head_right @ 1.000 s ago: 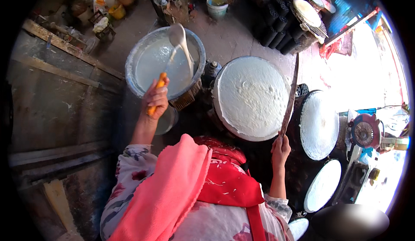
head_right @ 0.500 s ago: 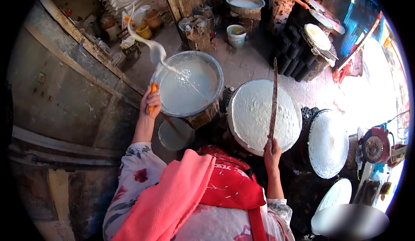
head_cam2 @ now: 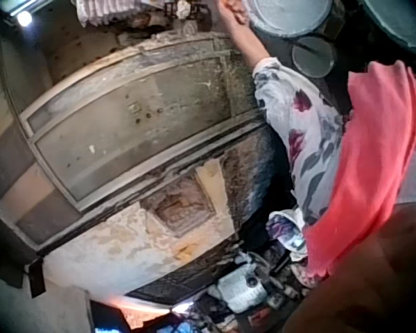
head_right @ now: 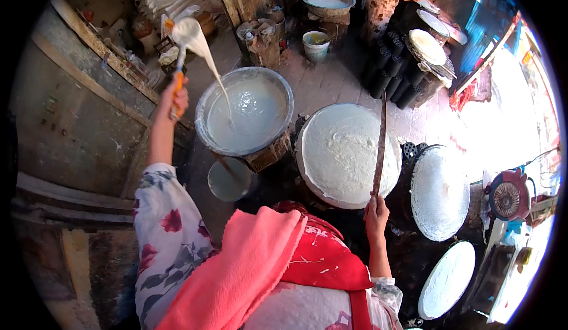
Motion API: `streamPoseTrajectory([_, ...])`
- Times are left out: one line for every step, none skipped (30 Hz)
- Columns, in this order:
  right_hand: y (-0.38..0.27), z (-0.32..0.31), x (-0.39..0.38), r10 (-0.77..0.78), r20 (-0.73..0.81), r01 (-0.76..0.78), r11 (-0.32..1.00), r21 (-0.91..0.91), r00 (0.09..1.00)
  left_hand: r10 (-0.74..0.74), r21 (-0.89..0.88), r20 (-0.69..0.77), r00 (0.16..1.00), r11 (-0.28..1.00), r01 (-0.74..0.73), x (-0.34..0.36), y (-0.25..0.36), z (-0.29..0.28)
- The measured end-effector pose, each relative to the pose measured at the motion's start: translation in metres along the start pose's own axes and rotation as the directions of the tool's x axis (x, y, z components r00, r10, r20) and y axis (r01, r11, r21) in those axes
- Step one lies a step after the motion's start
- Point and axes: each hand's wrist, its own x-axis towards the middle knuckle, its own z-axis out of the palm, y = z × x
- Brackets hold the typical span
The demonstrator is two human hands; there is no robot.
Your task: The person scoops white batter from a large metal bowl and pours it onto several round, heated griddles. Using a long wooden stick, they spread the batter into thin, circular layers. The person then uses a metal spatula to lift the cooked cakes from the griddles and stack them on a nearby surface.
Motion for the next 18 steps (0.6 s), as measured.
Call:
streamPoseTrajectory([0.003, -0.006, 0.002, 0.014, -0.003, -0.014, 1.000, 0.013, 1.000, -0.007, -0.084, 0.148, 0.989, 0.996, 0.020, -0.006, 0.026, 0.019])
streamPoseTrajectory([0.003, -0.011, 0.006, 0.016, 0.001, -0.016, 0.999, 0.031, 1.000, 0.006, -0.164, 0.290, 0.957, 0.985, 0.044, -0.016, 0.056, 0.038])
streamPoseTrajectory([0.003, -0.017, 0.008, 0.016, -0.003, -0.016, 0.999, 0.050, 1.000, 0.047, -0.187, 0.359, 0.932, 0.982, 0.022, -0.018, 0.083, 0.056])
streamPoseTrajectory([0.004, -0.022, 0.011, 0.019, -0.003, -0.018, 0.997, 0.071, 1.000, 0.088, -0.208, 0.422, 0.902, 0.978, 0.001, -0.024, 0.110, 0.073])
streamPoseTrajectory([0.008, -0.026, 0.016, 0.012, 0.006, -0.012, 0.997, 0.072, 1.000, 0.108, -0.209, 0.446, 0.889, 0.978, -0.014, -0.035, 0.138, 0.092])
streamPoseTrajectory([0.010, -0.029, 0.018, 0.014, 0.017, -0.015, 0.997, 0.080, 1.000, 0.126, -0.210, 0.473, 0.872, 0.977, -0.027, -0.045, 0.162, 0.109])
streamPoseTrajectory([0.010, -0.033, 0.021, 0.014, 0.023, -0.016, 0.996, 0.086, 1.000, 0.179, -0.224, 0.485, 0.856, 0.972, -0.076, -0.053, 0.180, 0.124])
streamPoseTrajectory([0.011, -0.036, 0.023, 0.015, 0.035, -0.018, 0.996, 0.093, 0.999, 0.232, -0.236, 0.494, 0.838, 0.963, -0.127, -0.062, 0.194, 0.137])
streamPoseTrajectory([0.016, -0.038, 0.026, 0.012, 0.038, -0.015, 0.996, 0.094, 0.999, 0.272, -0.166, 0.468, 0.841, 0.962, -0.219, -0.067, 0.204, 0.147])
streamPoseTrajectory([0.019, -0.039, 0.028, 0.018, 0.045, -0.022, 0.994, 0.106, 0.999, 0.285, -0.047, 0.393, 0.874, 0.956, -0.291, -0.069, 0.206, 0.150])
streamPoseTrajectory([0.022, -0.037, 0.031, 0.023, 0.060, -0.030, 0.992, 0.120, 0.998, 0.312, 0.082, 0.309, 0.898, 0.932, -0.352, -0.074, 0.206, 0.145])
streamPoseTrajectory([0.024, -0.037, 0.033, 0.032, 0.077, -0.042, 0.991, 0.130, 0.997, 0.345, 0.213, 0.221, 0.912, 0.896, -0.390, -0.077, 0.201, 0.138])
streamPoseTrajectory([0.025, -0.036, 0.033, 0.030, 0.086, -0.038, 0.995, 0.096, 0.996, 0.320, 0.273, 0.112, 0.941, 0.900, -0.339, -0.076, 0.180, 0.130])
streamPoseTrajectory([0.027, -0.037, 0.034, 0.033, 0.100, -0.043, 0.994, 0.101, 0.994, 0.269, 0.288, -0.013, 0.963, 0.924, -0.254, -0.078, 0.152, 0.126])
streamPoseTrajectory([0.028, -0.031, 0.035, 0.032, 0.139, -0.048, 0.992, 0.115, 0.990, 0.186, 0.229, -0.089, 0.979, 0.960, -0.161, -0.074, 0.133, 0.092])
streamPoseTrajectory([0.033, -0.033, 0.032, 0.046, 0.149, -0.063, 0.992, 0.109, 0.988, 0.114, 0.213, -0.146, 0.983, 0.974, -0.081, -0.072, 0.094, 0.077])
streamPoseTrajectory([0.037, -0.032, 0.029, 0.078, 0.151, -0.100, 0.984, 0.146, 0.985, -0.002, 0.088, -0.117, 0.993, 0.996, 0.012, -0.067, 0.059, 0.062])
streamPoseTrajectory([0.034, -0.031, 0.026, 0.095, 0.188, -0.124, 0.981, 0.151, 0.978, -0.107, -0.036, -0.089, 0.990, 0.994, 0.105, -0.069, 0.030, 0.045])
